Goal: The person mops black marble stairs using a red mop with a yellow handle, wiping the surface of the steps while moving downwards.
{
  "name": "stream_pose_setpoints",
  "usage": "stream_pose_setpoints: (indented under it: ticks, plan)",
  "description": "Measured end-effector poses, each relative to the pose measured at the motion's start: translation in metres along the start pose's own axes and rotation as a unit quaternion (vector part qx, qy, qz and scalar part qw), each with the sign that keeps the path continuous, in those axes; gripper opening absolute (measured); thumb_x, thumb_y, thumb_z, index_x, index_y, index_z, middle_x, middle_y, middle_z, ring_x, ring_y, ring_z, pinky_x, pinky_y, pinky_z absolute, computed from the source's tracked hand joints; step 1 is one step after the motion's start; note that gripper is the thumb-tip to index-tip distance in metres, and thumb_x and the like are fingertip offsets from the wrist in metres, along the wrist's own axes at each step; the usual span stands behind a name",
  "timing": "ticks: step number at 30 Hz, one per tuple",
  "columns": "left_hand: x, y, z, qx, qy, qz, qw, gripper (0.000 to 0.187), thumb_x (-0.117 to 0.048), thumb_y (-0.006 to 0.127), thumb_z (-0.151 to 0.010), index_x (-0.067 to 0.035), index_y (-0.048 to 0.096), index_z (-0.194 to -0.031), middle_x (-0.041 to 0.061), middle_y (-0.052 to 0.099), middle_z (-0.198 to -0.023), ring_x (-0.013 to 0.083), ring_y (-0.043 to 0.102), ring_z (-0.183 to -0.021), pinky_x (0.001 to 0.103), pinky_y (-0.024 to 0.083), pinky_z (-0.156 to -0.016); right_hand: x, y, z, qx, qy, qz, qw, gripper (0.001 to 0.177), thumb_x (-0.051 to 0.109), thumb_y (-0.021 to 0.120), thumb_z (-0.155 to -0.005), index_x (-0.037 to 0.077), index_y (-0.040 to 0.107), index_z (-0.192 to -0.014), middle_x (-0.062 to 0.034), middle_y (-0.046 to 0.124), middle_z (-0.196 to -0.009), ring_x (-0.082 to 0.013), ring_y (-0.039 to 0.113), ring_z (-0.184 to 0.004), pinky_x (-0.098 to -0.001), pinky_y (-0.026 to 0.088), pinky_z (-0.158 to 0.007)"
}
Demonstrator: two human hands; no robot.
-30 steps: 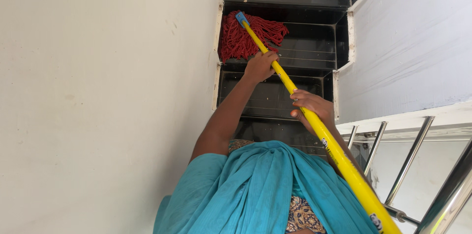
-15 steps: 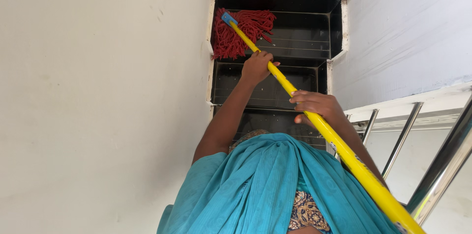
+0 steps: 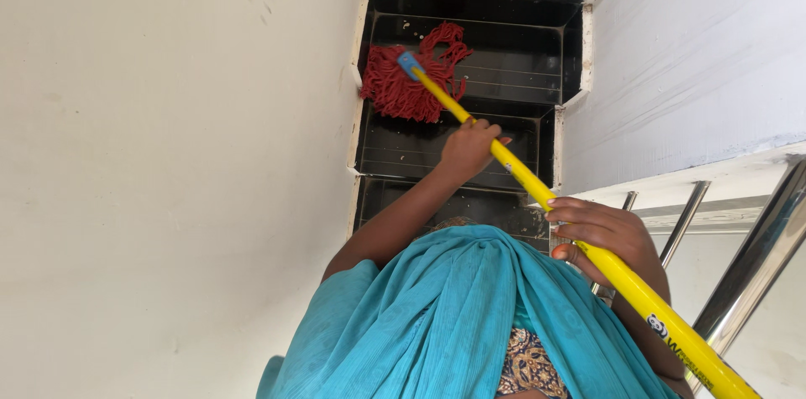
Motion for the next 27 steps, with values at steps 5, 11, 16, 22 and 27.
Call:
stream_pose_setpoints:
  ticks: [5,11,16,22,27]
  plan:
    - [-0.011,0.027,-0.028,-0.012,0.042,0.040,0.998,0.035,-0.046,0.067,-0.093,-0.011,0.070,-0.094,0.009,0.072,-0.103,0.0388,0.071,-0.106,0.046,0.062,-0.083,-0.019,0.003,0.010,-0.022,0.049,0.062,0.997,0.025,0.027,0.082,-0.078,0.008,0.071,-0.090,-0.0083,0.077,-0.104,-0.0273,0.073,-0.111,-0.0386,0.061,-0.096]
    - [0.041,0.052,-0.057,0.013,0.054,0.065,0.996,0.029,-0.040,0.068,-0.093,-0.012,0.066,-0.095,0.006,0.070,-0.107,0.0379,0.068,-0.113,0.048,0.059,-0.089,-0.054,0.047,-0.012,-0.039,0.015,0.045,0.998,0.024,0.023,0.084,-0.079,0.007,0.070,-0.090,-0.0090,0.077,-0.110,-0.0285,0.073,-0.114,-0.0386,0.061,-0.097]
    - [0.115,0.052,-0.064,0.016,0.041,0.070,0.997,0.024,-0.031,0.073,-0.091,-0.009,0.062,-0.094,0.007,0.069,-0.106,0.0386,0.066,-0.114,0.048,0.055,-0.097,-0.067,0.094,-0.045,-0.041,-0.001,0.032,0.999,0.024,0.022,0.085,-0.079,0.006,0.070,-0.090,-0.0101,0.076,-0.111,-0.0298,0.072,-0.116,-0.0389,0.060,-0.097]
    - [0.148,0.049,-0.075,0.027,0.085,0.084,0.992,0.028,-0.029,0.074,-0.095,-0.006,0.058,-0.093,0.007,0.069,-0.106,0.0362,0.068,-0.105,0.049,0.047,-0.114,-0.059,0.107,-0.077,-0.045,-0.012,0.007,0.999,0.027,0.021,0.085,-0.081,0.004,0.068,-0.093,-0.0101,0.075,-0.111,-0.0302,0.071,-0.117,-0.0400,0.060,-0.097]
    - [0.141,0.030,-0.061,0.028,0.068,0.056,0.996,0.028,-0.033,0.073,-0.090,-0.007,0.062,-0.093,0.009,0.071,-0.105,0.0405,0.067,-0.110,0.049,0.052,-0.101,-0.052,0.115,-0.070,-0.013,-0.018,0.012,1.000,0.029,0.028,0.083,-0.081,0.006,0.068,-0.092,-0.0107,0.076,-0.112,-0.0316,0.072,-0.117,-0.0418,0.059,-0.098]
Point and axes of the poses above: each hand's wrist, its own z-axis away from the middle knuckle, its own y-axis out of the palm, x = y × z, the point moved 9 cm from there along -z, towards the middle knuckle
